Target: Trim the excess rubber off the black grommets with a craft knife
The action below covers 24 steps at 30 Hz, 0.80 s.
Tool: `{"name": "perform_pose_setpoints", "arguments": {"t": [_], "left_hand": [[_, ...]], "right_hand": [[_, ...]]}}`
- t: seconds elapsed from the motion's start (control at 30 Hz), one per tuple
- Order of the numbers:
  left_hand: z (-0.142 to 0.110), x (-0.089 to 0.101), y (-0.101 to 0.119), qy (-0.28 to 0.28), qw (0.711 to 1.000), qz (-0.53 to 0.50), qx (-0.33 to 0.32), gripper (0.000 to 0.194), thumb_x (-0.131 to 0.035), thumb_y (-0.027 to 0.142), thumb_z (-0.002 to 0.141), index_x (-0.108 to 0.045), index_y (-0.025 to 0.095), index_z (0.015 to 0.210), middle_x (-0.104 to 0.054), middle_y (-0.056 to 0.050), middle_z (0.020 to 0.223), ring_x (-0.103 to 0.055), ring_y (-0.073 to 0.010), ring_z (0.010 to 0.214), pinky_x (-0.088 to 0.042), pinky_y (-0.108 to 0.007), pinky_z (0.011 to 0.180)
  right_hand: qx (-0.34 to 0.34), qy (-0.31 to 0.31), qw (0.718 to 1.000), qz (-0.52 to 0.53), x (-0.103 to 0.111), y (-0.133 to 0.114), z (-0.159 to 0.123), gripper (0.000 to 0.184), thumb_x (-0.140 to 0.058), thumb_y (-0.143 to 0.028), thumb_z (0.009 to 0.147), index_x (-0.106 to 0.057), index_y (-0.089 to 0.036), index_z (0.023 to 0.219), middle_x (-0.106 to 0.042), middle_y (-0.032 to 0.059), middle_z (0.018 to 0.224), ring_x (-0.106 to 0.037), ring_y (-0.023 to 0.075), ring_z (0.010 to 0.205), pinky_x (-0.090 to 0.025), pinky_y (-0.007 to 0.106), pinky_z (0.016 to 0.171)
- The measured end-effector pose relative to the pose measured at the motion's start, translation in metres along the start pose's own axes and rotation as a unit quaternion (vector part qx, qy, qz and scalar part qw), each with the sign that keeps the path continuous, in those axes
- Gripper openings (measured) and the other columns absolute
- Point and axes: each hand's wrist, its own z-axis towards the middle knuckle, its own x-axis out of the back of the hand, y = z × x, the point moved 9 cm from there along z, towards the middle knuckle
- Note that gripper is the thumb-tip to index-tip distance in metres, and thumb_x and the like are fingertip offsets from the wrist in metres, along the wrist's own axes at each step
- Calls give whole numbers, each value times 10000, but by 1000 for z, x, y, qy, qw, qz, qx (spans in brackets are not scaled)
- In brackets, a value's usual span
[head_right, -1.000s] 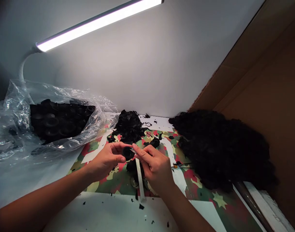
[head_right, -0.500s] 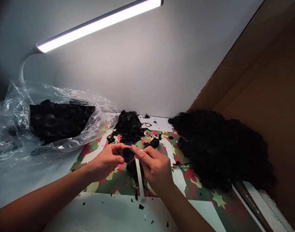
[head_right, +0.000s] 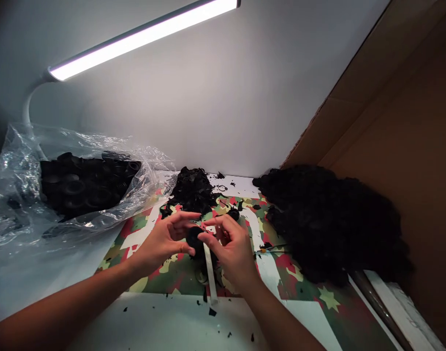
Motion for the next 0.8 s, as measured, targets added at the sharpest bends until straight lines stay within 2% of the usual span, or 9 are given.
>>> {"name": "perform_pose_setpoints", "arguments": {"t": [0.1, 0.23, 0.33, 0.43, 0.53, 0.63, 0.7, 0.8], "left_hand": [[-4, -7, 1, -17, 998, 56, -25, 849, -851, 41, 601, -502, 235, 1350, -762, -44, 987, -701, -236, 976, -529, -363, 891], [-7, -12, 0, -50, 993, 97, -39, 930, -793, 0, 649, -418, 294, 1448, -747, -14, 961, -693, -201, 933, -535, -322, 852], [-6, -12, -2, -61, 996, 58, -29, 831, -806, 24, 650, -520, 284, 1386, -723, -18, 946, -687, -188, 880, -552, -281, 763], [-4, -8, -5, -49, 999, -2, -5, 673, -834, 45, 621, -661, 251, 1238, -706, -17, 937, -683, -164, 785, -557, -254, 679], [-3, -3, -5, -17, 1000, -22, 12, 565, -877, 95, 601, -732, 215, 1134, -730, -36, 954, -674, -161, 792, -546, -239, 676], [-3, 4, -5, 20, 999, -40, 23, 520, -883, 193, 647, -743, 215, 1148, -754, -46, 983, -668, -169, 847, -534, -243, 738], [-3, 8, -5, 43, 997, -62, 25, 550, -885, 209, 655, -732, 225, 1183, -761, -39, 964, -666, -167, 851, -527, -248, 770], [-3, 12, -6, 64, 994, -85, 33, 661, -901, 183, 627, -695, 230, 1252, -759, -19, 869, -657, -151, 779, -525, -252, 752]], "right_hand": [[-15, -53, 998, 38, -15, 2, 0, 228, -733, -420, 833, -672, -201, 818, -552, -7, 776, -475, 133, 662, -384, 244, 584], [-76, -100, 983, 135, -28, 13, -1, 331, -732, -435, 817, -557, -189, 679, -501, -31, 676, -410, 115, 599, -346, 237, 552], [-128, -104, 965, 204, -30, 26, 1, 382, -734, -508, 791, -554, -182, 706, -495, -34, 664, -345, 94, 542, -297, 231, 500], [-144, -41, 967, 206, -12, 36, 6, 411, -656, -578, 844, -580, -179, 784, -462, -43, 615, -302, 91, 511, -244, 228, 466], [-100, 18, 986, 130, 11, 28, 9, 436, -525, -600, 932, -640, -180, 920, -399, -49, 607, -344, 110, 538, -296, 228, 492], [-25, 10, 999, 38, 18, 6, 7, 490, -394, -557, 1006, -695, -203, 1160, -446, -20, 672, -437, 133, 607, -407, 253, 592], [44, 12, 999, -20, 19, -11, 2, 462, -413, -506, 1017, -675, -232, 1282, -466, -10, 696, -485, 147, 652, -448, 272, 651], [148, 19, 985, -90, 15, -31, -6, 391, -510, -418, 1002, -635, -271, 1343, -500, -2, 730, -519, 144, 659, -460, 264, 617]]}}
